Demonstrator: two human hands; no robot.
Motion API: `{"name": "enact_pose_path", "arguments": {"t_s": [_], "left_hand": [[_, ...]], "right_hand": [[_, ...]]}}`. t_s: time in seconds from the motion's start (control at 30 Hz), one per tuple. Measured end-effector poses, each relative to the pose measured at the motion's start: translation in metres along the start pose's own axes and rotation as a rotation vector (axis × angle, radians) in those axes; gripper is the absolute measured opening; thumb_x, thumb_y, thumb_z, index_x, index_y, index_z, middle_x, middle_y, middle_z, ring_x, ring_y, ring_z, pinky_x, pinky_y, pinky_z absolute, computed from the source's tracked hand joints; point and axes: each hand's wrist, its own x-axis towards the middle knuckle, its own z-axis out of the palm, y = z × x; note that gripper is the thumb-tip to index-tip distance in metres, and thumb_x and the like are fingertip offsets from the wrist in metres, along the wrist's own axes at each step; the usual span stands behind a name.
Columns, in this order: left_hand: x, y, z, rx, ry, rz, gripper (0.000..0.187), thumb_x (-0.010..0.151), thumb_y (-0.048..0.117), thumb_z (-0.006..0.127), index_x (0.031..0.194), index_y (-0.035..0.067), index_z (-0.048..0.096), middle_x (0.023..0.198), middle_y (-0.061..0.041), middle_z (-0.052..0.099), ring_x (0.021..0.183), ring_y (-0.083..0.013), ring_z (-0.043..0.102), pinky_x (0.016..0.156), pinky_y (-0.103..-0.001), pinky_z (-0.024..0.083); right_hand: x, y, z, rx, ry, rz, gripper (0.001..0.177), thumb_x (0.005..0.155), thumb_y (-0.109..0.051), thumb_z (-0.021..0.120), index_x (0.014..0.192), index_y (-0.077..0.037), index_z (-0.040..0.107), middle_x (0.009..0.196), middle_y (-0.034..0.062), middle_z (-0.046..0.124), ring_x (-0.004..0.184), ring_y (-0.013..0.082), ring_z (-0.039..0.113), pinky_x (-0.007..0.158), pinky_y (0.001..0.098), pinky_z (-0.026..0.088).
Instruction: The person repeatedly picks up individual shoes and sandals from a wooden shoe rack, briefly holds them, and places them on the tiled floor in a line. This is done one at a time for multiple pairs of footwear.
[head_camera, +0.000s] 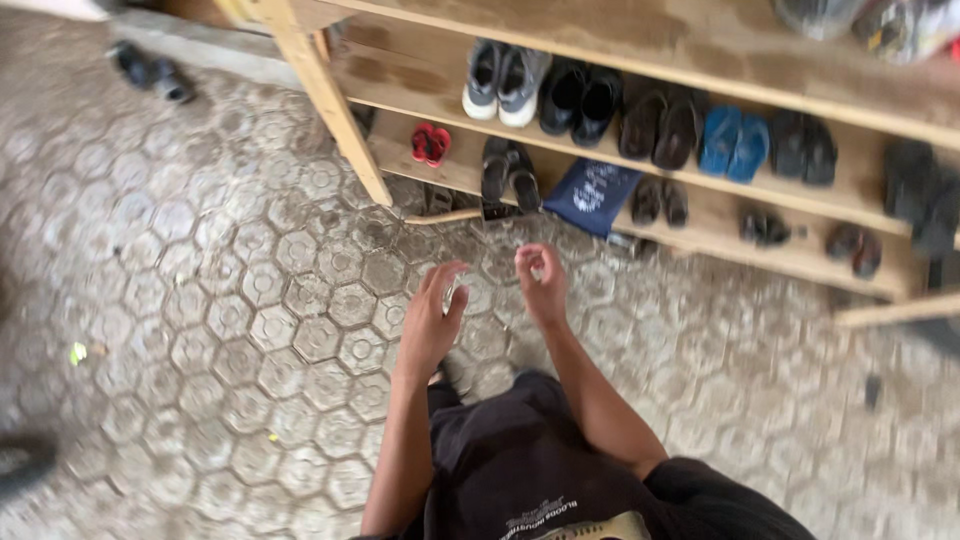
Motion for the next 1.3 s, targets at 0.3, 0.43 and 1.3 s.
{"name": "enact_pose_path", "arguments": {"t_s": [0.3,0.43,1.3], "left_hand": [[0.107,-0.061,-0.052,-0.058,-0.268,0.073,0.031,0.1,0.017,0.061,0.131,0.012,0.062,0.132,-0.012,0.066,0.118,-0.0334,0.067,0.097,-0.044,0.053],[0.153,-0.081,-0.056,-0.073,-0.359,0.056,0.031,0.099,0.018,0.062,0.13,0.012,0.062,0.132,-0.012,0.066,0.116,-0.0332,0.067,0.095,-0.044,0.053],[0.405,-0.184,-0.041,-0.03,-0.915,0.067,0.032,0.1,0.017,0.059,0.132,0.012,0.06,0.132,-0.012,0.064,0.121,-0.0303,0.064,0.095,-0.043,0.055]], "right_hand": [[0.03,0.018,0.088,0.048,0.135,0.328,0.027,0.101,-0.025,0.065,0.123,-0.008,0.061,0.112,0.004,0.067,0.092,0.0138,0.065,0.078,0.0308,0.054],[0.063,0.055,0.116,0.079,0.133,0.394,0.029,0.102,-0.025,0.065,0.125,-0.008,0.06,0.108,0.0063,0.067,0.09,0.014,0.064,0.077,0.0295,0.051],[0.307,0.208,0.223,0.139,0.704,0.516,0.032,0.106,-0.031,0.058,0.113,-0.001,0.066,0.104,0.0087,0.061,0.095,0.0196,0.06,0.081,0.0381,0.051]]}}
